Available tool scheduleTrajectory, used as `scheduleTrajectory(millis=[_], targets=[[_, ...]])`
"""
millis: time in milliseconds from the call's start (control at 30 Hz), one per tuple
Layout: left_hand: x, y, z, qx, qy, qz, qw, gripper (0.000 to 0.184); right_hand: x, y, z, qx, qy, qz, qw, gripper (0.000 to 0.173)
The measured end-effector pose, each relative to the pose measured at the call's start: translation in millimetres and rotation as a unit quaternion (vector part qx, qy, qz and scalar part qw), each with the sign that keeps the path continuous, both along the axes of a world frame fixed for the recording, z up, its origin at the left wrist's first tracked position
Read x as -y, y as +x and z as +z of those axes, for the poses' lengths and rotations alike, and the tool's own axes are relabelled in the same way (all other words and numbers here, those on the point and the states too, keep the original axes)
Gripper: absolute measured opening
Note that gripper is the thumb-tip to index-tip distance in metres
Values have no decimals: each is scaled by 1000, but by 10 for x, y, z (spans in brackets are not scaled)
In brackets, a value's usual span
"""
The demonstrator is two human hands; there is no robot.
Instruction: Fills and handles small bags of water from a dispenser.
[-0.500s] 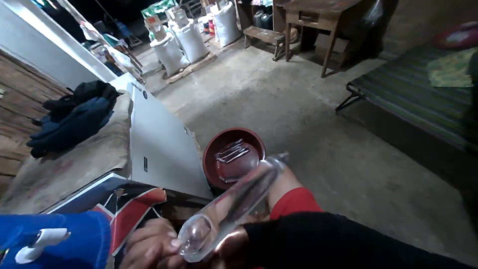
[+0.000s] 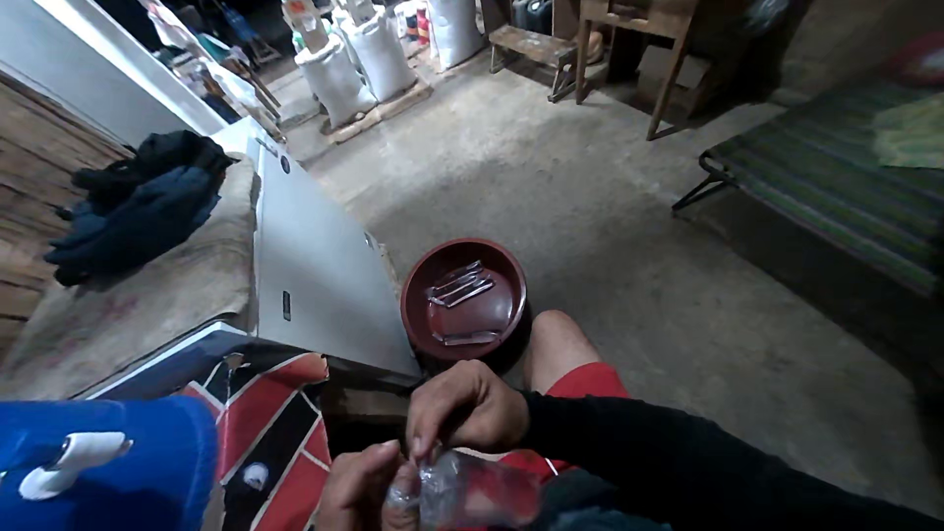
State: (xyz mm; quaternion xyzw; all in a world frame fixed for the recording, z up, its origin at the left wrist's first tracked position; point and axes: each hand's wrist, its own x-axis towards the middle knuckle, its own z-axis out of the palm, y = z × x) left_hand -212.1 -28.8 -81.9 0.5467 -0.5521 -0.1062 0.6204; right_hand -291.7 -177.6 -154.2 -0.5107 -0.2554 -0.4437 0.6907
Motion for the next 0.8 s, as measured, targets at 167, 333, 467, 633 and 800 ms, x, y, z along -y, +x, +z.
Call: scheduleTrajectory(millis=[167,333,467,633,800], targets=[[-207,51,-212,40,64,95,993,19,-147,66,-265,-33,-8,-43,999,10],[-340,366,-555,106,157,254,948,17,-325,301,-426,-200,19,-74,977,19],[-394,510,-650,101,203,279,933,14,-404,434,-327,-332,15,-97,938,39],[-412,575,-474,156,208,282,923,11,-378,458,59,-438,-58,-129,888,44],[-434,659,-447,228,207,290,906,13,-344,353,215,-453,-55,-93,885,49]])
